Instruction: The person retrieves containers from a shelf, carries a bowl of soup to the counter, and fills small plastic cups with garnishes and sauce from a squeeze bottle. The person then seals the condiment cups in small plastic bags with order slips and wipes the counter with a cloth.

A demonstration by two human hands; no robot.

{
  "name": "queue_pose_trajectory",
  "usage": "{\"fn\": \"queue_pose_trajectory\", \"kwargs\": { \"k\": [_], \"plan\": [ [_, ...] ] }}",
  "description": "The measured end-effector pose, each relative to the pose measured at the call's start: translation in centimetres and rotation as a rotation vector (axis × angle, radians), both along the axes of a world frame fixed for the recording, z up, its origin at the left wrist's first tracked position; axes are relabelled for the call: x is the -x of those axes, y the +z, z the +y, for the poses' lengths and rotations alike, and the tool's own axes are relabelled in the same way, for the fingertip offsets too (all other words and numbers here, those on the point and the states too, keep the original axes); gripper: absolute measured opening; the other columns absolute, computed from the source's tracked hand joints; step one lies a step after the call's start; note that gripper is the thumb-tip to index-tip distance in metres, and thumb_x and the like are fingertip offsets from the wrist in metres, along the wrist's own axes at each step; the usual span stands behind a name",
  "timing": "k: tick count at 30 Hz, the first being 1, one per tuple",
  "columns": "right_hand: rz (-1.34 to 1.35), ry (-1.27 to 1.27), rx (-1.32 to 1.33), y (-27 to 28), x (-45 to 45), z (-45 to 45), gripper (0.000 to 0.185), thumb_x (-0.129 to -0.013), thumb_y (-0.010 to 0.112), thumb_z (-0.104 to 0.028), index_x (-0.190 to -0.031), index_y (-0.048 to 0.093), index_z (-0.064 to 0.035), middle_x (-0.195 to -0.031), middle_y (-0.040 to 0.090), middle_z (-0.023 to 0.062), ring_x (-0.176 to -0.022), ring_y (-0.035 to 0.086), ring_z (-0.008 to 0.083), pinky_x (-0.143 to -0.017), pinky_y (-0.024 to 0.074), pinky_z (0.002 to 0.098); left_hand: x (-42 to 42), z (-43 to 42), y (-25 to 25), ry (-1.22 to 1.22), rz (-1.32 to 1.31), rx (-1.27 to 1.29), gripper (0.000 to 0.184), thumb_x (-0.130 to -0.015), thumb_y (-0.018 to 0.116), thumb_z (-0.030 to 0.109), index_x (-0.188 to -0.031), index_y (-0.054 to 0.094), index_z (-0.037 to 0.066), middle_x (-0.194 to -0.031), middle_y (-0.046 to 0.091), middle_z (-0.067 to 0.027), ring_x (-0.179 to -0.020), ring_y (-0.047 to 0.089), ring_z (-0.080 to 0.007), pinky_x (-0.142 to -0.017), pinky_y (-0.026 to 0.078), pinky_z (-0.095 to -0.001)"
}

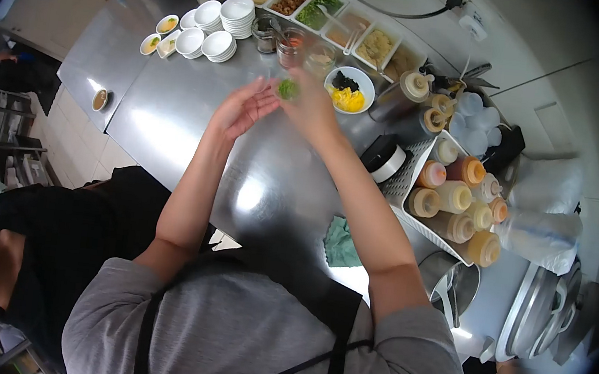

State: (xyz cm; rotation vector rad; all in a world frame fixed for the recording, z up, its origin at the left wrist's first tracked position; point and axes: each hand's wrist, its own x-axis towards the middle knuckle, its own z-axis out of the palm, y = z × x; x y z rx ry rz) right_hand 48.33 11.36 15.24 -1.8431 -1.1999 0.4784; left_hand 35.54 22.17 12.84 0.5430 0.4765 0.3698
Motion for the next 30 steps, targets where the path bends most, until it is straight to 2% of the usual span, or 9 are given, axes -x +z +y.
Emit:
{"fn": "queue_pose_trajectory", "kwargs": {
  "k": [2, 6, 9, 11, 14, 17, 27, 29, 30],
  "plan": [
    [-0.097, -0.014, -0.071, -0.5, -0.2, -0.1, 0.054, -0.066, 0.07, -0.011, -0.114, 0.047, -0.0024, -0.114, 0.052, 0.0167, -0.106, 0.051, 0.0319, -0.088, 0.0411, 0.0355, -0.7, -0.1, -0.2, -0.041, 0.072, -0.265, 0.034, -0.084, 0.059, 0.019, -0.107, 0.054, -0.006, -0.099, 0.061, -0.0132, -0.09, 0.059, -0.0191, -0.083, 0.049, -0.0298],
    [-0.13, 0.032, -0.098, -0.5, -0.4, -0.5, 0.06, -0.066, 0.071, -0.012, -0.12, 0.043, -0.0035, -0.118, 0.05, 0.0167, -0.107, 0.05, 0.0308, -0.089, 0.0407, 0.0352, -1.4, -0.3, -0.2, -0.043, 0.187, -0.371, 0.034, -0.082, 0.063, 0.016, -0.106, 0.055, -0.006, -0.096, 0.062, -0.0105, -0.088, 0.06, -0.016, -0.08, 0.05, -0.0286],
    [0.092, 0.045, -0.215, -0.4, -0.8, -0.3, 0.052, -0.069, 0.07, -0.019, -0.115, 0.051, -0.0023, -0.107, 0.057, 0.015, -0.096, 0.056, 0.0272, -0.081, 0.0434, 0.0338, -1.6, -0.5, 0.5, -0.001, 0.21, -0.414, 0.033, -0.08, 0.065, 0.015, -0.104, 0.057, -0.005, -0.094, 0.062, -0.0086, -0.085, 0.06, -0.0147, -0.076, 0.049, -0.0271],
    [0.536, -0.08, 0.145, 0.4, -1.4, -0.3, 0.034, -0.079, 0.065, -0.022, -0.106, 0.057, -0.0042, -0.091, 0.06, 0.0017, -0.079, 0.055, 0.0093, -0.063, 0.0439, 0.024, -1.6, -1.2, 0.9, 0.041, 0.236, -0.494, 0.032, -0.078, 0.066, 0.014, -0.104, 0.058, -0.004, -0.091, 0.062, -0.0071, -0.08, 0.06, -0.0134, -0.072, 0.048, -0.0251],
    [0.452, -0.073, 0.063, -0.4, -1.6, -0.5, 0.026, -0.083, 0.061, -0.026, -0.097, 0.061, -0.0051, -0.081, 0.061, -0.0001, -0.073, 0.054, 0.006, -0.062, 0.0416, 0.0207, -1.6, -1.7, 1.4, -0.028, 0.23, -0.582, 0.032, -0.076, 0.067, 0.011, -0.104, 0.058, -0.003, -0.088, 0.062, -0.0062, -0.076, 0.059, -0.0119, -0.071, 0.046, -0.0233],
    [0.425, -0.096, 0.039, -2.1, -1.9, -0.3, 0.031, -0.077, 0.064, -0.029, -0.088, 0.064, -0.0009, -0.079, 0.063, 0.01, -0.072, 0.058, 0.0177, -0.064, 0.0442, 0.0295, -2.0, -2.1, 1.0, 0.015, 0.271, -0.663, 0.031, -0.074, 0.068, 0.009, -0.101, 0.06, -0.003, -0.084, 0.063, -0.0054, -0.074, 0.058, -0.0102, -0.068, 0.046, -0.0226],
    [0.497, -0.121, 0.067, -3.1, -0.4, -1.6, 0.035, -0.076, 0.063, -0.033, -0.091, 0.063, -0.0013, -0.08, 0.063, 0.0134, -0.074, 0.06, 0.0215, -0.066, 0.0456, 0.0332, -0.7, -2.8, -0.5, 0.041, 0.312, -0.643, 0.026, -0.073, 0.068, 0.008, -0.096, 0.062, -0.002, -0.081, 0.063, -0.0059, -0.07, 0.058, -0.0102, -0.064, 0.046, -0.0228],
    [-0.047, 0.038, 0.31, -2.1, 0.2, -2.8, 0.039, -0.076, 0.066, -0.038, -0.091, 0.061, -0.0027, -0.081, 0.061, 0.0104, -0.071, 0.059, 0.0215, -0.065, 0.0476, 0.0309, 0.5, -1.8, -1.8, 0.039, 0.439, -0.632, 0.028, -0.073, 0.068, 0.01, -0.097, 0.062, -0.003, -0.079, 0.062, -0.0054, -0.07, 0.058, -0.0103, -0.064, 0.047, -0.0233],
    [-0.198, 0.076, 0.386, -3.0, 1.0, -3.7, 0.046, -0.07, 0.069, -0.04, -0.099, 0.059, -0.0057, -0.092, 0.057, 0.0143, -0.083, 0.058, 0.0291, -0.072, 0.0478, 0.0378, 1.1, -1.1, -2.7, 0.039, 0.434, -0.64, 0.028, -0.073, 0.068, 0.01, -0.097, 0.062, -0.003, -0.079, 0.062, -0.0054, -0.07, 0.058, -0.0103, -0.064, 0.047, -0.0233]
  ]
}}
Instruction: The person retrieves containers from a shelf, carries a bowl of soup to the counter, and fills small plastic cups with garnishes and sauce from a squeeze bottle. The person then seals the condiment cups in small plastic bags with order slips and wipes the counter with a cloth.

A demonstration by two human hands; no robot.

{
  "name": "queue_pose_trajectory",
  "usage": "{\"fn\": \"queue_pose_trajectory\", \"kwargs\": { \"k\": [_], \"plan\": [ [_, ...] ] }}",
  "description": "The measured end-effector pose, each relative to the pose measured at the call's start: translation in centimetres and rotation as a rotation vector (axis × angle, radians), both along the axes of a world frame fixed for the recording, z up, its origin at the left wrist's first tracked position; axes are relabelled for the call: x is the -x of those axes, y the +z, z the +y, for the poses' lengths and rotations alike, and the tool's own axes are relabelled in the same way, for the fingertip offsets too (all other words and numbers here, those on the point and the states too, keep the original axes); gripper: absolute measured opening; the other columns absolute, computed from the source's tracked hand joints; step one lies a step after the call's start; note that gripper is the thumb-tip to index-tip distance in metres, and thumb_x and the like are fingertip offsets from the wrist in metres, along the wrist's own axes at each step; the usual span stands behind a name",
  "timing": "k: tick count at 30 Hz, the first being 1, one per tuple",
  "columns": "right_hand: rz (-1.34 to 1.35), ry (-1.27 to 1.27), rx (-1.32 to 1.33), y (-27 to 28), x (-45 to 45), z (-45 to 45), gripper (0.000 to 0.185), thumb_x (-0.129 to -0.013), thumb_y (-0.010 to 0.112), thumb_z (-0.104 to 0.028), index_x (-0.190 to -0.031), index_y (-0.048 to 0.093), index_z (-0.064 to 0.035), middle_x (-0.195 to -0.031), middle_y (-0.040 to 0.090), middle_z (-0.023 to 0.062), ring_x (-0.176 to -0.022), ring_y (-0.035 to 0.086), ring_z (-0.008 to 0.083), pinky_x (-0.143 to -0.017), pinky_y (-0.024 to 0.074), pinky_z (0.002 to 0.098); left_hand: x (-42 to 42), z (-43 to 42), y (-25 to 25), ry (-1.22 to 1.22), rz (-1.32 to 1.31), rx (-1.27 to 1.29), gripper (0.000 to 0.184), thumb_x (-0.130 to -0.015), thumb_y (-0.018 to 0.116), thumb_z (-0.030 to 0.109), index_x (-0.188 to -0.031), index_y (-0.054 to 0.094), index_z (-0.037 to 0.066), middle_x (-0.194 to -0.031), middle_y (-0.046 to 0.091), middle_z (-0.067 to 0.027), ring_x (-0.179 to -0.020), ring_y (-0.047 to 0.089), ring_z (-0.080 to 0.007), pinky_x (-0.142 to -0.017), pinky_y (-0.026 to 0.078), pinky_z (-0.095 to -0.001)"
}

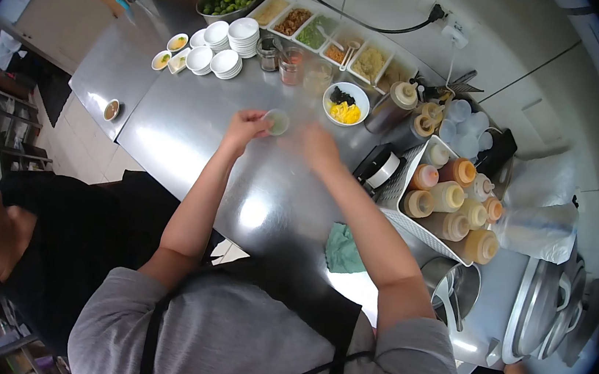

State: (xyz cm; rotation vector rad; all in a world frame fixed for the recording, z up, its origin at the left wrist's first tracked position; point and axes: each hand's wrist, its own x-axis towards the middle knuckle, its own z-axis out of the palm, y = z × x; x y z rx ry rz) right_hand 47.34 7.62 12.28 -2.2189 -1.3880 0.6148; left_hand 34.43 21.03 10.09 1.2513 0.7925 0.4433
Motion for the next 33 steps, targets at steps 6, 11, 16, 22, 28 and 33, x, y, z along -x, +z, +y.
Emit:
{"fn": "queue_pose_trajectory", "kwargs": {
  "k": [6, 11, 16, 22, 28, 33],
  "plan": [
    [-0.324, 0.25, 0.25, -2.1, 3.0, -3.1, 0.055, -0.068, 0.07, -0.031, -0.115, 0.05, -0.0125, -0.108, 0.046, 0.0145, -0.1, 0.051, 0.0308, -0.078, 0.0464, 0.0427, 1.5, 0.0, -3.6, -0.052, 0.192, -0.1, 0.033, -0.074, 0.07, 0.018, -0.098, 0.061, -0.004, -0.08, 0.061, -0.0051, -0.072, 0.057, -0.0107, -0.065, 0.048, -0.0251],
    [0.39, -0.077, -0.223, 5.9, 0.6, -3.3, 0.05, -0.067, 0.072, -0.014, -0.113, 0.051, -0.013, -0.107, 0.044, 0.0083, -0.103, 0.047, 0.0205, -0.081, 0.0449, 0.0325, 2.8, -0.2, 1.4, -0.071, 0.203, -0.247, 0.04, -0.082, 0.061, 0.033, -0.1, 0.061, -0.003, -0.094, 0.061, -0.0096, -0.078, 0.058, -0.0142, -0.068, 0.049, -0.0278],
    [0.468, 0.048, -0.823, 5.1, 0.8, -3.0, 0.035, -0.067, 0.072, -0.014, -0.098, 0.055, -0.0112, -0.105, 0.045, 0.0028, -0.098, 0.048, 0.0166, -0.076, 0.0442, 0.0282, 0.5, -4.4, 3.6, -0.441, -0.511, 0.52, 0.055, -0.091, 0.039, 0.044, -0.122, 0.044, -0.001, -0.114, 0.053, -0.0166, -0.095, 0.059, -0.0237, -0.075, 0.051, -0.034],
    [0.223, 0.052, -0.631, 8.0, 1.2, -5.8, 0.041, -0.064, 0.074, -0.018, -0.1, 0.056, -0.0104, -0.107, 0.046, 0.0069, -0.104, 0.047, 0.0222, -0.082, 0.0436, 0.0331, -0.3, -4.3, 7.3, -0.512, -0.266, 0.336, 0.06, -0.09, 0.035, 0.048, -0.135, 0.029, 0.008, -0.115, 0.054, -0.0166, -0.097, 0.059, -0.0256, -0.075, 0.053, -0.038],
    [-0.239, -0.326, -0.746, 13.7, -9.4, -11.1, 0.041, -0.068, 0.072, -0.023, -0.103, 0.057, -0.0083, -0.1, 0.055, 0.0113, -0.101, 0.052, 0.0266, -0.087, 0.0416, 0.0352, 2.8, -1.1, 6.3, -0.292, -0.241, 0.279, 0.057, -0.091, 0.038, 0.045, -0.134, 0.03, 0.009, -0.118, 0.051, -0.0183, -0.1, 0.057, -0.0286, -0.069, 0.055, -0.035],
    [-0.281, -0.431, -0.653, 14.9, -10.9, -15.7, 0.04, -0.067, 0.073, -0.026, -0.101, 0.061, -0.0075, -0.107, 0.057, 0.0068, -0.098, 0.055, 0.0222, -0.085, 0.0422, 0.0342, 4.2, 0.5, 5.3, -0.086, -0.308, 0.324, 0.053, -0.091, 0.04, 0.04, -0.129, 0.036, 0.003, -0.12, 0.049, -0.0185, -0.107, 0.052, -0.0311, -0.079, 0.052, -0.0386]
  ]
}}
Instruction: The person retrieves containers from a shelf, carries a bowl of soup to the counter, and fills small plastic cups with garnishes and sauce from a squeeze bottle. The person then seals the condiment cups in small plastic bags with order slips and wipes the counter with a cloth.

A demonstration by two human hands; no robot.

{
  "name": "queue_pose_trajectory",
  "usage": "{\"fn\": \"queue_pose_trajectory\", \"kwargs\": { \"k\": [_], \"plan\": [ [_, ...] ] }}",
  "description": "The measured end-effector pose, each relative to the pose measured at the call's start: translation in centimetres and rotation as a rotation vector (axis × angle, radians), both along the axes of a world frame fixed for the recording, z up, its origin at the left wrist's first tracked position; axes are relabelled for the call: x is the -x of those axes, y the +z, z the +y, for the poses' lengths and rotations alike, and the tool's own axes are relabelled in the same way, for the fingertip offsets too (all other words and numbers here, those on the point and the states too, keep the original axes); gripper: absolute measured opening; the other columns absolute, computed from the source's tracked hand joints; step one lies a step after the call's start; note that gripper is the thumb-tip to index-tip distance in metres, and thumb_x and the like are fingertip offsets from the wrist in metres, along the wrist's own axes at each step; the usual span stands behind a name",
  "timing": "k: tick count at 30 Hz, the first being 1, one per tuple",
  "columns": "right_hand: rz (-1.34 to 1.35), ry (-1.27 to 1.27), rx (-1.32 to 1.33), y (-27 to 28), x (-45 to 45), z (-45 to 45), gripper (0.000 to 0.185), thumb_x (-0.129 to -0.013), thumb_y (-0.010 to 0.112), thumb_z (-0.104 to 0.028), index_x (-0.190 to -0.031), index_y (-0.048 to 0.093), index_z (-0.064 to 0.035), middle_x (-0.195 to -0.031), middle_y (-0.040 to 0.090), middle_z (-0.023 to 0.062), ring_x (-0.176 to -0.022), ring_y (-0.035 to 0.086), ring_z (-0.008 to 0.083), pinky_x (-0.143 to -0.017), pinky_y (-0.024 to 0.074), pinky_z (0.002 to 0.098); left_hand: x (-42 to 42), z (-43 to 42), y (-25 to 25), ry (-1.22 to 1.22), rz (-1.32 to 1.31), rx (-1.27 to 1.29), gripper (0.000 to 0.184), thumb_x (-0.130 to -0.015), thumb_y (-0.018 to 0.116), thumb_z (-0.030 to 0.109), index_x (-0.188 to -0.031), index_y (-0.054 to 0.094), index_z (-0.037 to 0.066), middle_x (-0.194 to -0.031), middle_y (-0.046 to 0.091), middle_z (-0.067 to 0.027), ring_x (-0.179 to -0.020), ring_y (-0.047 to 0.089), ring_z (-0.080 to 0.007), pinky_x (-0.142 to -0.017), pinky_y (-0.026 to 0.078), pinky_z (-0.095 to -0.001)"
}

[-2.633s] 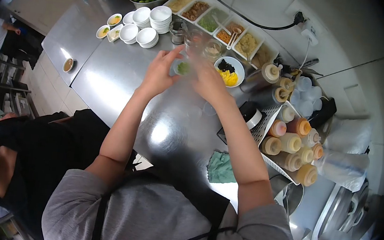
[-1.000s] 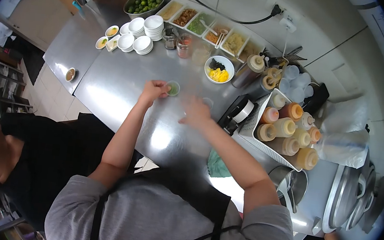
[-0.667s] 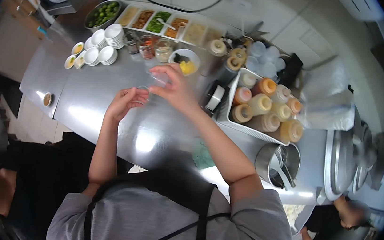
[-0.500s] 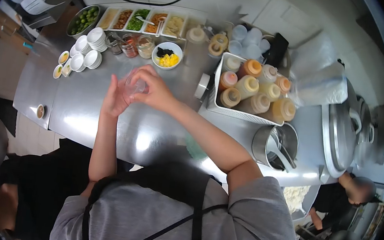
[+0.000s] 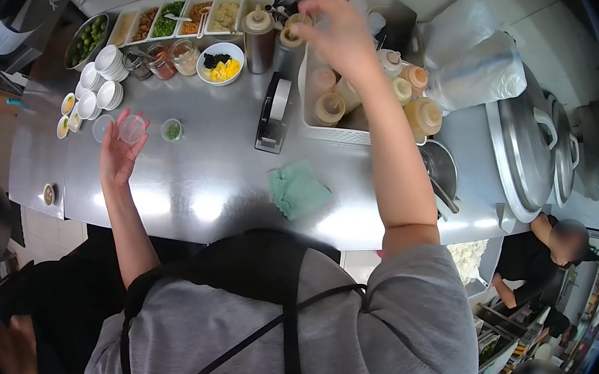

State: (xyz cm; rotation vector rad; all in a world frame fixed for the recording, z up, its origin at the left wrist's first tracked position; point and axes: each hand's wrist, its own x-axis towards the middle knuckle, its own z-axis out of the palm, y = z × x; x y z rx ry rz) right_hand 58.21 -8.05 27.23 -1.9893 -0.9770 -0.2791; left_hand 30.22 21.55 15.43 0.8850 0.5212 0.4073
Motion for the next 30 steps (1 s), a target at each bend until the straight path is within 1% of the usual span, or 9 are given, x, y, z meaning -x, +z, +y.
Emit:
{"fn": "queue_pose_trajectory", "kwargs": {
  "k": [2, 3, 5, 12, 14, 19, 25, 28, 30],
  "plan": [
    [0.07, -0.103, 0.506, -0.2, 1.2, -1.7, 0.03, -0.067, 0.072, -0.026, -0.09, 0.065, -0.0086, -0.111, 0.055, 0.006, -0.106, 0.051, 0.0247, -0.09, 0.0388, 0.0397, -0.2, -0.3, 0.4, -0.034, -0.078, 0.111, 0.053, -0.09, 0.042, 0.039, -0.125, 0.04, 0.0, -0.118, 0.049, -0.0183, -0.11, 0.049, -0.0323, -0.086, 0.048, -0.0413],
    [0.071, -0.102, 0.505, -0.3, 2.1, -2.6, 0.03, -0.067, 0.072, -0.026, -0.09, 0.065, -0.0086, -0.111, 0.055, 0.006, -0.106, 0.051, 0.0247, -0.09, 0.0388, 0.0397, -0.3, -0.4, 0.5, -0.033, -0.077, 0.11, 0.053, -0.09, 0.042, 0.039, -0.125, 0.04, 0.0, -0.118, 0.049, -0.0183, -0.11, 0.049, -0.0323, -0.086, 0.048, -0.0413],
    [-0.386, -0.151, 0.824, -0.5, 3.6, -4.3, 0.022, -0.066, 0.07, -0.025, -0.082, 0.067, -0.0095, -0.114, 0.054, 0.0059, -0.111, 0.046, 0.0283, -0.093, 0.0337, 0.0466, -0.5, -0.9, 0.6, -0.075, -0.096, 0.097, 0.054, -0.09, 0.043, 0.04, -0.124, 0.041, -0.001, -0.117, 0.049, -0.0186, -0.11, 0.049, -0.0322, -0.088, 0.047, -0.0422],
    [-0.435, -0.276, 0.658, -1.1, 0.4, -5.2, 0.016, -0.067, 0.067, -0.02, -0.08, 0.067, -0.0106, -0.109, 0.057, 0.0073, -0.107, 0.049, 0.0284, -0.093, 0.0316, 0.0487, -1.7, -2.4, 0.9, -0.108, -0.058, 0.086, 0.052, -0.09, 0.042, 0.038, -0.124, 0.041, -0.002, -0.118, 0.049, -0.0187, -0.108, 0.05, -0.0302, -0.088, 0.046, -0.0424],
    [-0.067, -0.283, 0.88, -1.2, -1.2, -2.4, 0.019, -0.066, 0.067, -0.021, -0.082, 0.066, -0.0115, -0.098, 0.062, 0.0076, -0.099, 0.054, 0.0282, -0.092, 0.0318, 0.0468, -2.2, -2.9, 0.9, -0.168, -0.062, 0.082, 0.053, -0.09, 0.041, 0.037, -0.126, 0.038, -0.001, -0.124, 0.046, -0.0199, -0.112, 0.047, -0.0328, -0.089, 0.047, -0.0397],
    [-0.115, -0.225, 1.25, -3.7, -3.5, 1.9, 0.043, -0.061, 0.071, -0.033, -0.095, 0.062, -0.0092, -0.097, 0.063, 0.0097, -0.097, 0.058, 0.0262, -0.096, 0.0266, 0.0527, -3.5, -4.7, 1.5, -0.228, -0.045, 0.081, 0.054, -0.09, 0.041, 0.038, -0.126, 0.039, -0.002, -0.123, 0.047, -0.0192, -0.111, 0.048, -0.0325, -0.089, 0.046, -0.0408],
    [-0.126, -0.149, 1.056, -3.4, -4.1, 0.0, 0.053, -0.059, 0.071, -0.038, -0.102, 0.055, -0.0118, -0.091, 0.063, 0.0083, -0.094, 0.058, 0.0261, -0.096, 0.0195, 0.0592, -4.2, -6.0, 0.9, -0.257, -0.111, 0.221, 0.055, -0.09, 0.042, 0.039, -0.126, 0.038, -0.002, -0.119, 0.05, -0.0188, -0.11, 0.05, -0.0319, -0.091, 0.043, -0.0442],
    [-0.147, -0.165, 0.723, 2.0, -2.7, -2.1, 0.059, -0.058, 0.07, -0.038, -0.107, 0.048, -0.0164, -0.093, 0.062, 0.0085, -0.094, 0.058, 0.027, -0.098, 0.0133, 0.0623, -4.4, -6.3, 1.6, -0.256, -0.149, 0.257, 0.053, -0.089, 0.044, 0.038, -0.124, 0.04, -0.002, -0.111, 0.053, -0.0166, -0.105, 0.052, -0.0295, -0.091, 0.044, -0.0451],
    [-0.073, -0.126, 0.332, 5.5, -1.6, -2.8, 0.064, -0.06, 0.07, -0.024, -0.118, 0.045, -0.0164, -0.094, 0.061, 0.0112, -0.094, 0.058, 0.0224, -0.09, 0.0395, 0.043, -4.4, -6.4, 2.2, -0.237, -0.163, 0.27, 0.052, -0.089, 0.045, 0.038, -0.122, 0.043, -0.002, -0.106, 0.055, -0.0145, -0.099, 0.055, -0.0271, -0.089, 0.045, -0.0455]
  ]
}}
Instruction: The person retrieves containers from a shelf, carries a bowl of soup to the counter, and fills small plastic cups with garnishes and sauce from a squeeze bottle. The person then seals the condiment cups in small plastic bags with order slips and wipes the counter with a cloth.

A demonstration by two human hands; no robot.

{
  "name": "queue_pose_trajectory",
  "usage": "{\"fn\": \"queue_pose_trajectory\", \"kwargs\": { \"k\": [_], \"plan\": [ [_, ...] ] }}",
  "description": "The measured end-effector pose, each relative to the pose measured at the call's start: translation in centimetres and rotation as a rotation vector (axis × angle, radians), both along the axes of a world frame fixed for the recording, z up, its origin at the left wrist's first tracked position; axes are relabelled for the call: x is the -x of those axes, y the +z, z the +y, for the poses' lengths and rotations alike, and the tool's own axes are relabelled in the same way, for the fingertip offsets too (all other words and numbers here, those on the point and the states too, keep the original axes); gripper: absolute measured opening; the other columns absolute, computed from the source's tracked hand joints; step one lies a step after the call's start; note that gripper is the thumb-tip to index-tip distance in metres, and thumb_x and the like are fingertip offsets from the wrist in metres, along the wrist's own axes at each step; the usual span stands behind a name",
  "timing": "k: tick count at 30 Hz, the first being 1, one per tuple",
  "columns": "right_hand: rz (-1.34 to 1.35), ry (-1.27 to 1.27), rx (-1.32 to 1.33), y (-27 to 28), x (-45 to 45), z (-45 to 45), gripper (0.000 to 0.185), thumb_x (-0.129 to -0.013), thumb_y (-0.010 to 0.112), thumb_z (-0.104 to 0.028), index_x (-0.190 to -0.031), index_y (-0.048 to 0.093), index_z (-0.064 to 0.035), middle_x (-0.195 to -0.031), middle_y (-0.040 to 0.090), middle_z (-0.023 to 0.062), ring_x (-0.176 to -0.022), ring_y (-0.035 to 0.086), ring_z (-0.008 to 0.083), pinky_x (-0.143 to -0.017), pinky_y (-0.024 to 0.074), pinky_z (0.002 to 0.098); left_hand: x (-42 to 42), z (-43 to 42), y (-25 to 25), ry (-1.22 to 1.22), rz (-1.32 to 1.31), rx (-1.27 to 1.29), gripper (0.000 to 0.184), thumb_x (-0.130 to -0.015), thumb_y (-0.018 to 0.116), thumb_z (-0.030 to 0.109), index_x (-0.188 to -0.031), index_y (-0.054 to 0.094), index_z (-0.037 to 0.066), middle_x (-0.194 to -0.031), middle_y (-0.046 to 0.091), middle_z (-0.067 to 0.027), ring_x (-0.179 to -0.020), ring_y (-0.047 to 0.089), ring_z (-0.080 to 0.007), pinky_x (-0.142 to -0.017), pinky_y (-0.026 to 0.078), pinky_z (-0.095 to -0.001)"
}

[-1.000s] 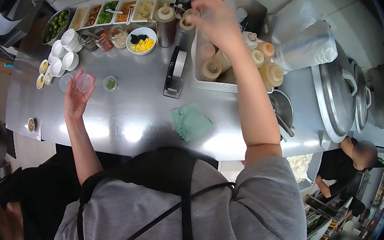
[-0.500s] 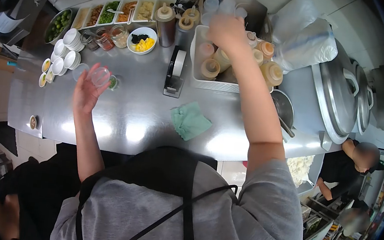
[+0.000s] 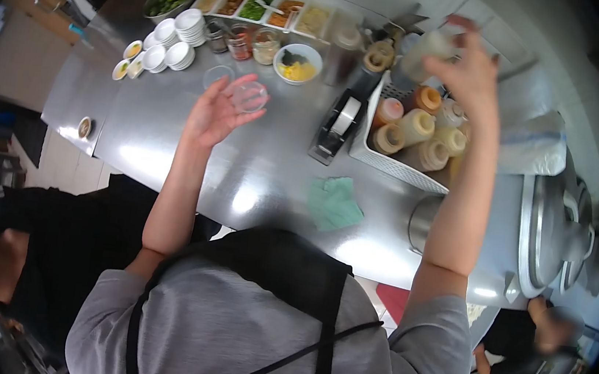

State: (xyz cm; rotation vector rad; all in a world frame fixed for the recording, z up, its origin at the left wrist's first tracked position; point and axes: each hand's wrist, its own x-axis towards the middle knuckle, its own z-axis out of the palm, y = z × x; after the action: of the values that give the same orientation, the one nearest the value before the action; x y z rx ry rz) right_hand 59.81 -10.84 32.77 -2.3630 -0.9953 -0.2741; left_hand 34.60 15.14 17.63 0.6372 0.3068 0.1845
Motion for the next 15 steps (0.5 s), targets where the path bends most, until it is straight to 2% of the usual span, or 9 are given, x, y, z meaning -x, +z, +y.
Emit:
{"fn": "queue_pose_trajectory", "kwargs": {
  "k": [1, 2, 4, 5, 8, 9, 12, 13, 15],
  "plan": [
    [0.089, 0.165, -0.343, 1.0, 1.0, 0.3, 0.061, -0.065, 0.072, -0.015, -0.119, 0.044, -0.0091, -0.096, 0.06, 0.0103, -0.093, 0.057, 0.0183, -0.08, 0.0461, 0.0305, 0.0, 0.0, 0.3, 0.006, -0.012, 0.013, 0.051, -0.089, 0.044, 0.037, -0.122, 0.043, -0.002, -0.105, 0.055, -0.015, -0.099, 0.055, -0.0273, -0.089, 0.044, -0.0461],
    [0.09, 0.18, -0.348, 0.9, 2.0, 1.2, 0.061, -0.065, 0.072, -0.015, -0.119, 0.044, -0.0091, -0.096, 0.06, 0.0103, -0.093, 0.057, 0.0183, -0.08, 0.0461, 0.0305, 0.0, 0.0, 0.5, 0.008, -0.029, 0.027, 0.051, -0.089, 0.044, 0.036, -0.122, 0.043, -0.002, -0.105, 0.056, -0.0156, -0.099, 0.055, -0.0275, -0.09, 0.044, -0.0467],
    [0.295, 0.265, -0.79, 0.3, 3.8, 3.4, 0.057, -0.069, 0.073, -0.014, -0.116, 0.044, -0.0015, -0.099, 0.059, 0.0097, -0.093, 0.056, 0.0162, -0.081, 0.0449, 0.0294, 0.1, 0.0, 1.3, 0.033, -0.044, 0.047, 0.05, -0.089, 0.044, 0.035, -0.122, 0.043, -0.003, -0.104, 0.055, -0.0161, -0.098, 0.055, -0.0278, -0.09, 0.044, -0.047],
    [0.389, 0.284, -0.727, -1.1, 4.2, 4.3, 0.061, -0.069, 0.076, -0.021, -0.115, 0.043, 0.0017, -0.103, 0.057, 0.0102, -0.092, 0.055, 0.0164, -0.081, 0.0441, 0.0287, 0.2, 0.0, 1.7, 0.044, -0.056, 0.072, 0.05, -0.089, 0.044, 0.034, -0.122, 0.043, -0.003, -0.104, 0.055, -0.0166, -0.098, 0.055, -0.0281, -0.09, 0.044, -0.0474],
    [0.38, 0.384, -0.523, -4.7, 7.2, 7.2, 0.065, -0.066, 0.076, -0.022, -0.119, 0.044, -0.0034, -0.111, 0.054, 0.0096, -0.104, 0.05, 0.0205, -0.09, 0.0384, 0.0327, 0.5, 0.3, 2.5, 0.088, -0.076, 0.095, 0.049, -0.089, 0.044, 0.033, -0.122, 0.042, -0.003, -0.105, 0.054, -0.0169, -0.096, 0.055, -0.0291, -0.089, 0.044, -0.0475],
    [0.316, 0.435, -0.393, -5.8, 7.5, 8.1, 0.068, -0.065, 0.077, -0.022, -0.12, 0.043, -0.0018, -0.116, 0.052, 0.0123, -0.107, 0.049, 0.0224, -0.092, 0.0377, 0.0343, 0.7, 0.4, 2.9, 0.101, -0.08, 0.094, 0.049, -0.089, 0.044, 0.033, -0.122, 0.042, -0.003, -0.105, 0.054, -0.0169, -0.096, 0.055, -0.0291, -0.089, 0.044, -0.0475],
    [-0.059, 0.536, -0.03, -6.4, 9.1, 10.3, 0.063, -0.063, 0.074, -0.017, -0.119, 0.046, -0.0066, -0.104, 0.054, 0.0092, -0.099, 0.05, 0.0275, -0.088, 0.0374, 0.0376, 1.3, 0.8, 3.7, 0.143, -0.077, 0.099, 0.048, -0.089, 0.044, 0.032, -0.123, 0.041, -0.003, -0.103, 0.054, -0.0169, -0.094, 0.055, -0.0298, -0.089, 0.045, -0.0471],
    [-0.062, 0.544, -0.029, -6.3, 9.4, 10.9, 0.063, -0.063, 0.074, -0.017, -0.119, 0.046, -0.0066, -0.104, 0.054, 0.0092, -0.099, 0.05, 0.0275, -0.088, 0.0374, 0.0376, 1.5, 1.1, 3.7, 0.136, -0.09, 0.084, 0.049, -0.09, 0.043, 0.031, -0.124, 0.039, -0.003, -0.107, 0.053, -0.0188, -0.1, 0.053, -0.0314, -0.091, 0.043, -0.0466],
    [-0.35, 0.619, 0.066, -6.2, 9.5, 11.9, 0.056, -0.063, 0.069, -0.009, -0.115, 0.05, -0.0103, -0.097, 0.054, 0.0072, -0.095, 0.05, 0.0276, -0.084, 0.0366, 0.037, 1.6, 1.3, 3.8, 0.134, -0.107, 0.073, 0.049, -0.09, 0.042, 0.03, -0.125, 0.038, -0.003, -0.111, 0.052, -0.0207, -0.105, 0.051, -0.033, -0.094, 0.041, -0.0462]
  ]
}}
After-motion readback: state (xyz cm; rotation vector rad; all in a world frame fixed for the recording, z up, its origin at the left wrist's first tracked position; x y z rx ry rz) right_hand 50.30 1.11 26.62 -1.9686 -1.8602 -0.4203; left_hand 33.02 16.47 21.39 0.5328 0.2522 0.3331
